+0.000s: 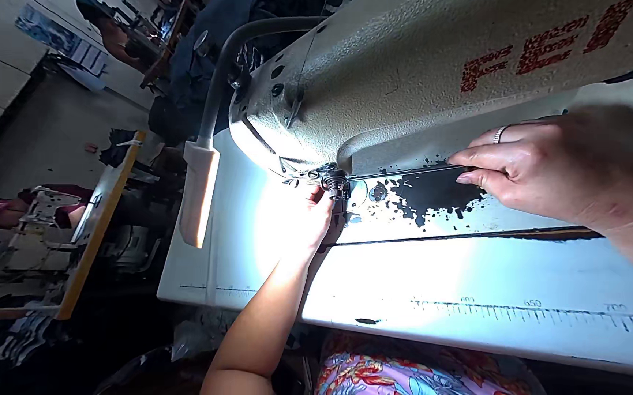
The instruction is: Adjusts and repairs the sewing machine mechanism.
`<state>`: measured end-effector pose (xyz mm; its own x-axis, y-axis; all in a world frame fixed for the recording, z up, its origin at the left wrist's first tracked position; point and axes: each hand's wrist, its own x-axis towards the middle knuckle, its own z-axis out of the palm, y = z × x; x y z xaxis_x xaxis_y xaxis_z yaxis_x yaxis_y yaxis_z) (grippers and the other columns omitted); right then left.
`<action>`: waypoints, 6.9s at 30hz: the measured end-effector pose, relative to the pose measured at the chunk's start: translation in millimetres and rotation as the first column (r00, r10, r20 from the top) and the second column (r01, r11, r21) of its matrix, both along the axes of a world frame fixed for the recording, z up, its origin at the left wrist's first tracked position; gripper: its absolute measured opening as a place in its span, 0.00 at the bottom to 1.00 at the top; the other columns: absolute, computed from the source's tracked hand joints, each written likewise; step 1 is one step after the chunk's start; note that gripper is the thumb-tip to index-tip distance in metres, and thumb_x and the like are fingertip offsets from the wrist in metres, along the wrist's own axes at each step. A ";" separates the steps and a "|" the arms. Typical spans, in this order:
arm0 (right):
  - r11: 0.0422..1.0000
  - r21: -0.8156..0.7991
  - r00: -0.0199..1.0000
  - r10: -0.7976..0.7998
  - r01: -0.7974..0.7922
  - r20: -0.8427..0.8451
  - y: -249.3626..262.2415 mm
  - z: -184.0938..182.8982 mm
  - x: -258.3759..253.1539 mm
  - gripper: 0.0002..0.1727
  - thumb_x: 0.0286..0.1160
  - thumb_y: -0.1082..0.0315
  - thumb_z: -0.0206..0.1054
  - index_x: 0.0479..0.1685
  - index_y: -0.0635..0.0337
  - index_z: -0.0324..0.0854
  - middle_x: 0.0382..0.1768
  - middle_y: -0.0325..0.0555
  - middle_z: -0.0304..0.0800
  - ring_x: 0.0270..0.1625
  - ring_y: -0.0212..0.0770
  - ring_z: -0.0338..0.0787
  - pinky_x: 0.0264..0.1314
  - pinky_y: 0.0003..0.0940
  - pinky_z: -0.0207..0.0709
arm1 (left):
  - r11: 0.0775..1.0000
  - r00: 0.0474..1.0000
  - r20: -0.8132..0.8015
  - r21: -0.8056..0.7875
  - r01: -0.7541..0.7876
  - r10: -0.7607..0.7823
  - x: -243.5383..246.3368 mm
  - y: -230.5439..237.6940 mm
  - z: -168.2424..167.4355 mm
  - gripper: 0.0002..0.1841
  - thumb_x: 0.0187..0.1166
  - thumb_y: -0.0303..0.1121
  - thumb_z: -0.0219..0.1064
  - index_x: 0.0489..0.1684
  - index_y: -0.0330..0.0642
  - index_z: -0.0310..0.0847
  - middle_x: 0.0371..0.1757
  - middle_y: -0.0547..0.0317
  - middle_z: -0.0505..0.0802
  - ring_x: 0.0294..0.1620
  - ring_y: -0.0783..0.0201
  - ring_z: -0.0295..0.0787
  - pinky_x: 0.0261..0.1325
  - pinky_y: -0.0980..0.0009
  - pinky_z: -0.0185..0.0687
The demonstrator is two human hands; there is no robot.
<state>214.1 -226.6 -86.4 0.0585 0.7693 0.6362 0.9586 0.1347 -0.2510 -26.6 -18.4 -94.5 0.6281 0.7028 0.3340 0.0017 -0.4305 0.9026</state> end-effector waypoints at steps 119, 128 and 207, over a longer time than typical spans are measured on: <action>0.991 0.129 0.984 -0.003 -0.021 0.178 8.6 -7.0 -0.9 0.16 0.79 0.76 0.54 0.45 0.66 0.91 0.31 0.62 0.87 0.29 0.64 0.88 0.27 0.56 0.75 | 0.996 0.996 -0.034 -0.033 -0.080 0.079 1.8 3.8 -7.5 0.05 0.73 0.18 0.70 0.33 0.38 0.86 0.29 0.68 0.91 0.33 0.79 0.87 0.45 0.79 0.85; 0.994 0.108 0.990 -0.038 0.024 0.136 10.7 2.4 0.5 0.15 0.80 0.73 0.56 0.43 0.63 0.92 0.32 0.61 0.87 0.33 0.64 0.89 0.35 0.59 0.75 | 0.998 0.999 0.004 0.021 -0.051 0.051 3.0 2.5 -7.2 0.05 0.75 0.20 0.70 0.31 0.39 0.86 0.28 0.68 0.91 0.31 0.80 0.86 0.42 0.80 0.84; 0.913 -0.402 0.925 -0.088 -0.073 -0.368 -12.7 36.3 10.5 0.07 0.80 0.74 0.69 0.37 0.60 0.93 0.26 0.45 0.89 0.30 0.40 0.85 0.34 0.44 0.75 | 0.669 0.988 0.147 -0.731 0.134 -0.037 57.4 -82.9 29.8 0.14 0.94 0.30 0.48 0.45 0.39 0.81 0.35 0.56 0.95 0.32 0.71 0.94 0.40 0.79 0.90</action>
